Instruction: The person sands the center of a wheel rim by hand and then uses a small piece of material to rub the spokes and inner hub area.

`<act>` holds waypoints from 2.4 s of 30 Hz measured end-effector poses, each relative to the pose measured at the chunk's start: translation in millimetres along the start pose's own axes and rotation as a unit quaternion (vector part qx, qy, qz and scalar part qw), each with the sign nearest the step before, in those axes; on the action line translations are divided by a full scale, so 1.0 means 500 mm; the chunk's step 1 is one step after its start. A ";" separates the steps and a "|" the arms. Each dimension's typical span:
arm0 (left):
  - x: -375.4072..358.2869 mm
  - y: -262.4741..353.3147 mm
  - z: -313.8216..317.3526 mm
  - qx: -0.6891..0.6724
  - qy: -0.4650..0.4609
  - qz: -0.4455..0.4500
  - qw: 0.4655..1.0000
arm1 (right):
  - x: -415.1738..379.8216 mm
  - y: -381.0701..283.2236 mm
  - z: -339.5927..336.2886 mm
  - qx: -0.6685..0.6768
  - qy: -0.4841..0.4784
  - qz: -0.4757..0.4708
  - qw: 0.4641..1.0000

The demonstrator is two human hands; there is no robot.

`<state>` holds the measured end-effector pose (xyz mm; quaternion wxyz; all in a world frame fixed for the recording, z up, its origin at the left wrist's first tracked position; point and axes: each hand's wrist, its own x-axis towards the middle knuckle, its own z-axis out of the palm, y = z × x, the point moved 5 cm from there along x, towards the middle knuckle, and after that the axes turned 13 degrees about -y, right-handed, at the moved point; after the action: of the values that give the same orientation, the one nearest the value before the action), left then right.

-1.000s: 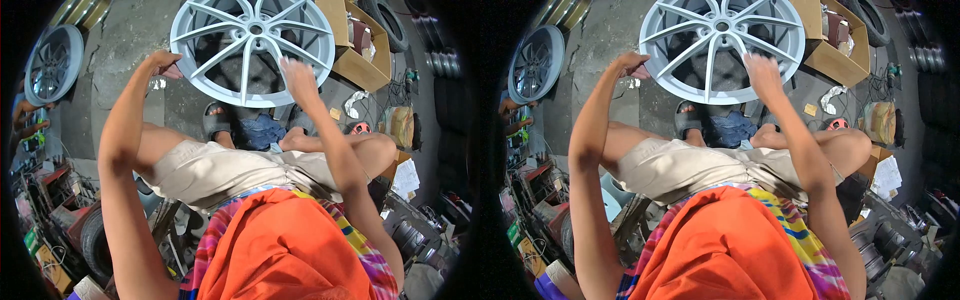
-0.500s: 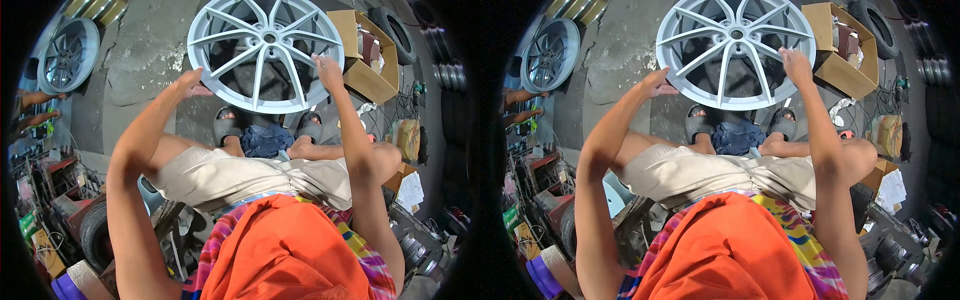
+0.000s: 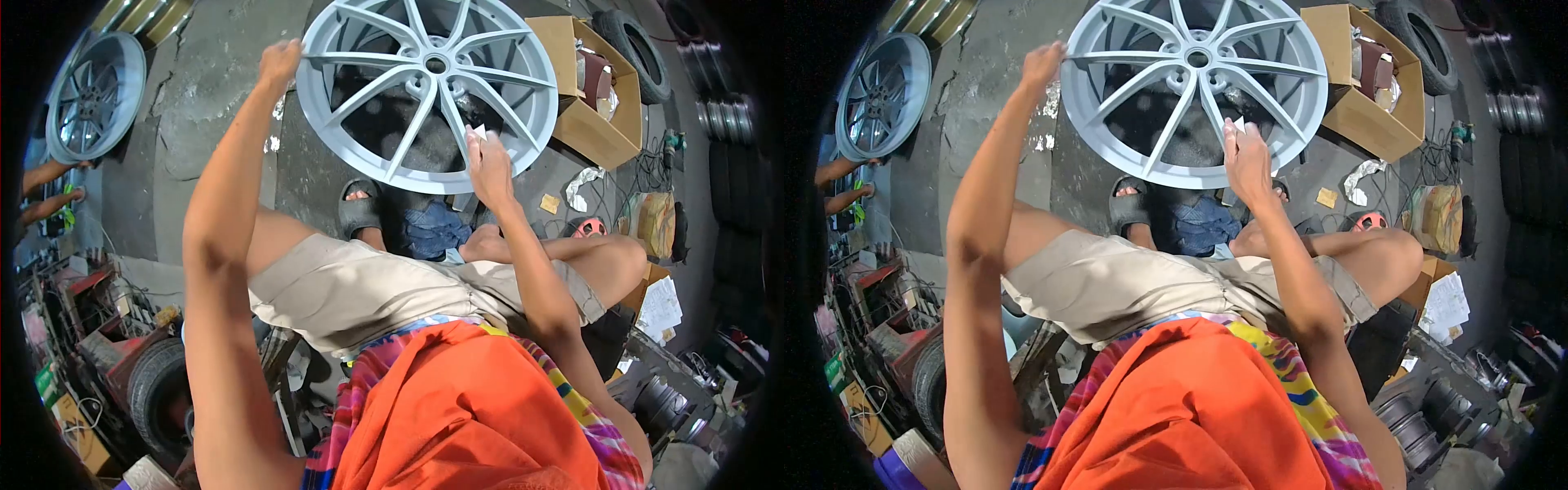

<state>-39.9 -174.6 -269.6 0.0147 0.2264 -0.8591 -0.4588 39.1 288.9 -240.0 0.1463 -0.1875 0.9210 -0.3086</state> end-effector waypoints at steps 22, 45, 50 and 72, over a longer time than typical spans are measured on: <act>-0.001 0.180 0.159 0.422 -0.244 0.183 0.854 | 0.232 -0.065 -0.021 -0.367 0.022 -0.214 0.905; -0.071 0.239 0.023 0.372 -0.283 0.063 0.882 | 0.291 -0.038 -0.022 -0.256 -0.074 -0.272 0.924; -0.072 0.232 0.020 0.356 -0.295 0.035 0.886 | 0.293 -0.034 -0.052 -0.388 -0.067 -0.244 0.886; -0.081 0.203 0.009 0.363 -0.283 0.053 0.886 | 0.280 -0.016 -0.086 -0.376 -0.072 -0.352 0.854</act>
<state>-42.9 -106.5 -184.4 -0.2879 0.0307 -0.9440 -0.1584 -99.5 244.3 -223.5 0.0122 -0.5613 0.8263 0.0452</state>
